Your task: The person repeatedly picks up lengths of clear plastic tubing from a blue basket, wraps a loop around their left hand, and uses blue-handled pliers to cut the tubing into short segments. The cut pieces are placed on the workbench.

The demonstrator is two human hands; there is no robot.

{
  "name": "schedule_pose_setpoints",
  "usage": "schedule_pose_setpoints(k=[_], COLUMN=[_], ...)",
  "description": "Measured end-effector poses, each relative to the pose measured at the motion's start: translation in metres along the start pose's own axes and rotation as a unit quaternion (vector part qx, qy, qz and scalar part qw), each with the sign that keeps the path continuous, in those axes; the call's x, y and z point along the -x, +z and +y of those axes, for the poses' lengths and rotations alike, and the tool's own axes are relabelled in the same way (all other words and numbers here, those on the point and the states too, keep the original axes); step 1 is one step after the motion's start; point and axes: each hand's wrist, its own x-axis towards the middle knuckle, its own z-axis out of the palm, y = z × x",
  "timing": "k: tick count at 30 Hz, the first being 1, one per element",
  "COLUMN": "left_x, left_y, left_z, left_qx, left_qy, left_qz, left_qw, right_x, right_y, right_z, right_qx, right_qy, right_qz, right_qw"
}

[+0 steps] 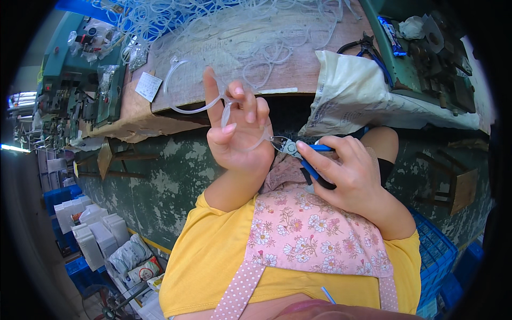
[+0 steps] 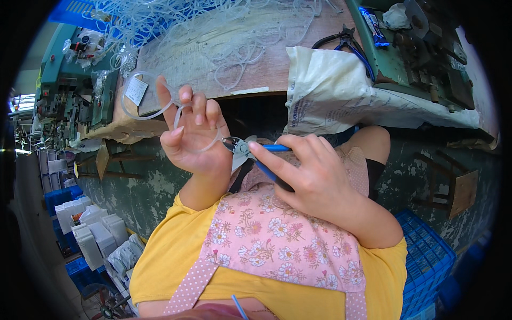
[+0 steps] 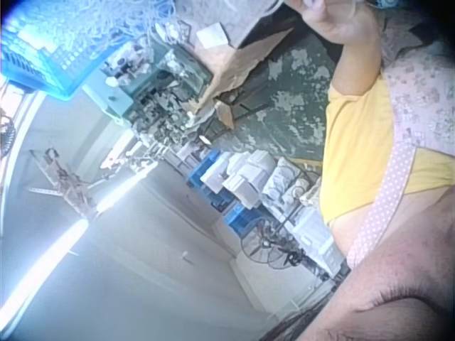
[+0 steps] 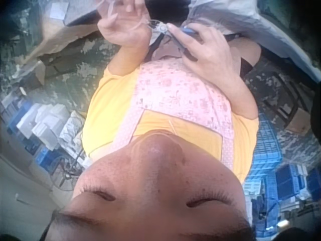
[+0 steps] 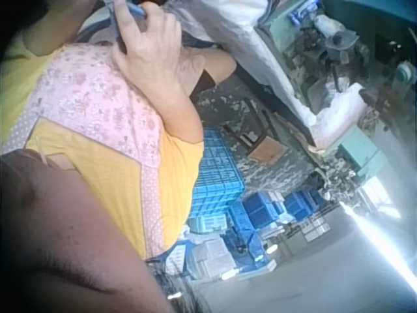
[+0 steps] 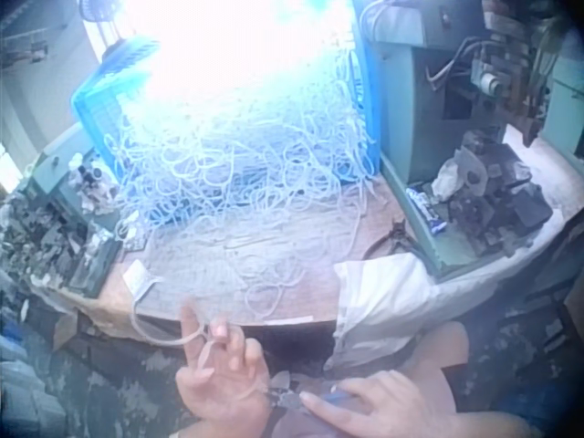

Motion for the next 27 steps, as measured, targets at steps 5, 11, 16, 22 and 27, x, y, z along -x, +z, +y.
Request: schedule_pose_setpoints(k=[5,11,16,22,27], left_x=[0.001,-0.001,-0.002,-0.008,-0.009], left_y=[0.001,0.007,0.01,0.007,0.006], left_z=[0.001,0.002,0.004,0.006,0.004], left_qx=[0.016,0.012,0.027,0.078,0.071], left_qy=[-0.022,-0.013,-0.036,-0.138,-0.085], left_qz=[0.015,0.015,-0.007,-0.004,-0.006], left_qw=[1.0,1.0,0.999,0.987,0.994], right_x=[0.001,-0.001,0.0,0.001,0.0], right_y=[0.002,0.001,0.002,0.003,-0.003], right_z=[0.003,0.0,0.003,0.014,0.005], right_qx=[0.03,0.071,0.017,0.062,-0.026], right_qy=[-0.011,-0.019,-0.016,-0.055,0.004], right_qz=[-0.007,0.018,0.013,0.028,0.02], right_qw=[0.999,0.997,1.0,0.996,0.999])
